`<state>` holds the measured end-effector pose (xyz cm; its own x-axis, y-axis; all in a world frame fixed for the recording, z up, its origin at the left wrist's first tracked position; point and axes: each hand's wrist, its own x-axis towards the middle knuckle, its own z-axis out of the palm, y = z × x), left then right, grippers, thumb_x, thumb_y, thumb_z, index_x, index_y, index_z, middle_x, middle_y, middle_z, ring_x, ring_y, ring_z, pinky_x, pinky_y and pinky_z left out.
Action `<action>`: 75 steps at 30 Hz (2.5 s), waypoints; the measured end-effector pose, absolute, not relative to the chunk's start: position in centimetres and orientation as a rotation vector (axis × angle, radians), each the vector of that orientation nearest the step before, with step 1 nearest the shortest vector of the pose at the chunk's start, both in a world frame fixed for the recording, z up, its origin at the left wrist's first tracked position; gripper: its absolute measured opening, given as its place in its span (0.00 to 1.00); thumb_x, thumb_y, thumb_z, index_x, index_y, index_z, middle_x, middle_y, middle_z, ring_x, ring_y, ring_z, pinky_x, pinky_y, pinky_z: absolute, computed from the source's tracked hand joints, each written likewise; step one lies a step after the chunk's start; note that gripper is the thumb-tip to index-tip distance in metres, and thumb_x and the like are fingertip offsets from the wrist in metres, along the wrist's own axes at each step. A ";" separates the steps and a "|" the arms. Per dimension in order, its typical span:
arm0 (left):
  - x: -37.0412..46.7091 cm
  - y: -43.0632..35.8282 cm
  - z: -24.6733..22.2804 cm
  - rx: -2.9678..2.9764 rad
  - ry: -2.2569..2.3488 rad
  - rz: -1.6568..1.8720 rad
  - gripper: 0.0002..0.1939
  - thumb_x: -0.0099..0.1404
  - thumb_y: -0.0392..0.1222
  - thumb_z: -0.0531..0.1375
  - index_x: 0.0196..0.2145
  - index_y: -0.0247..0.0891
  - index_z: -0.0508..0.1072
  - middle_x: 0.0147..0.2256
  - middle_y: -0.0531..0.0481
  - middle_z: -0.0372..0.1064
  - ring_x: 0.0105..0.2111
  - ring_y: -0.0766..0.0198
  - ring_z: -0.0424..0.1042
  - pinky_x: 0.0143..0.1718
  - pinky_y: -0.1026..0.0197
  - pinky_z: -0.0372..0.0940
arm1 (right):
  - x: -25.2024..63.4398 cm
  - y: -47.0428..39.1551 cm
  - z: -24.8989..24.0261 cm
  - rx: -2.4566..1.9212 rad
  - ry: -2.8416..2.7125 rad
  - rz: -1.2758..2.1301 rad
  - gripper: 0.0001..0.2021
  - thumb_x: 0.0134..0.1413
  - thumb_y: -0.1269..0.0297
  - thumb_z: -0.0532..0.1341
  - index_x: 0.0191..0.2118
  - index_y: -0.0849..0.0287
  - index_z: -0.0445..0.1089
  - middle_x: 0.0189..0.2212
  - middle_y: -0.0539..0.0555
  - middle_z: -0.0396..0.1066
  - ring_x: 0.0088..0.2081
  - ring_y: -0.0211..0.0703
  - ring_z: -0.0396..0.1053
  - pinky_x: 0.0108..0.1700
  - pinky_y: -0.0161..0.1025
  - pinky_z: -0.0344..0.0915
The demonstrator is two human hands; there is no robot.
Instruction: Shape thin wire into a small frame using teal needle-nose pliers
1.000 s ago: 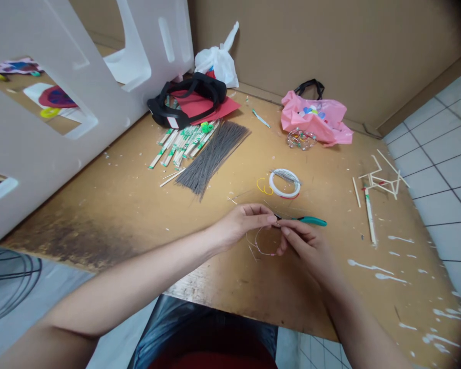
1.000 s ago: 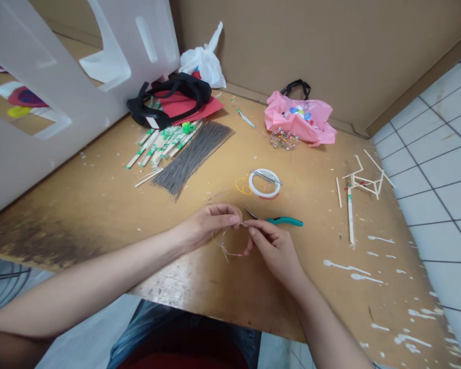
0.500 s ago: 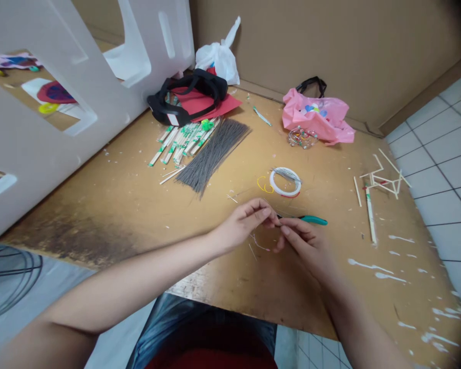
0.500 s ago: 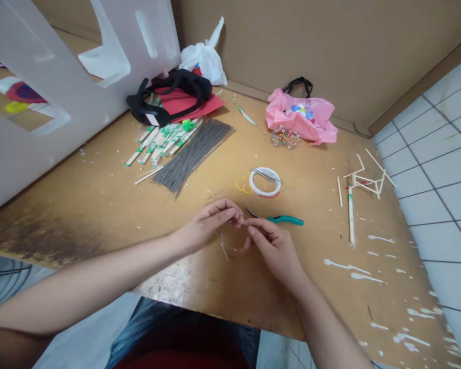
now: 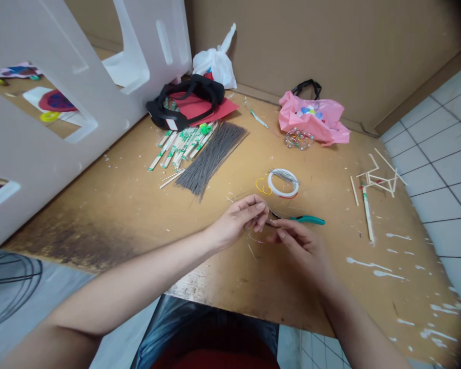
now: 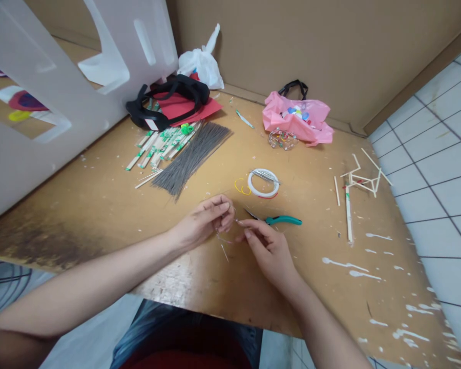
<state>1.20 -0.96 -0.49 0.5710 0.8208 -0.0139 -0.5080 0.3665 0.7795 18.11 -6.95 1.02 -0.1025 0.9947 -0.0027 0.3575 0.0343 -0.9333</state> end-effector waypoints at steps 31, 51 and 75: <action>0.0 -0.1 0.9 0.431 0.107 0.590 0.09 0.59 0.39 0.60 0.26 0.34 0.65 0.18 0.59 0.50 0.13 0.77 0.48 0.18 0.69 0.49 | 25.2 -6.3 0.9 -1.733 -2.265 0.047 0.25 0.52 0.51 0.61 0.53 0.59 0.65 0.51 0.63 0.67 0.55 0.58 0.62 0.54 0.57 0.60; 0.1 -1.3 1.1 1.217 0.403 0.911 0.14 0.65 0.50 0.55 0.30 0.36 0.62 0.22 0.57 0.55 0.20 0.73 0.54 0.22 0.68 0.50 | 24.7 -5.8 0.9 -1.709 -2.566 -0.212 0.20 0.48 0.66 0.57 0.49 0.63 0.68 0.40 0.62 0.72 0.42 0.54 0.68 0.42 0.46 0.66; -0.5 -1.4 0.9 1.854 0.584 1.055 0.09 0.66 0.42 0.51 0.30 0.38 0.67 0.25 0.51 0.62 0.26 0.65 0.60 0.31 0.63 0.54 | 24.3 -7.0 9.4 -1.412 -2.736 -0.069 0.21 0.45 0.69 0.58 0.49 0.55 0.70 0.36 0.54 0.76 0.35 0.46 0.72 0.36 0.43 0.68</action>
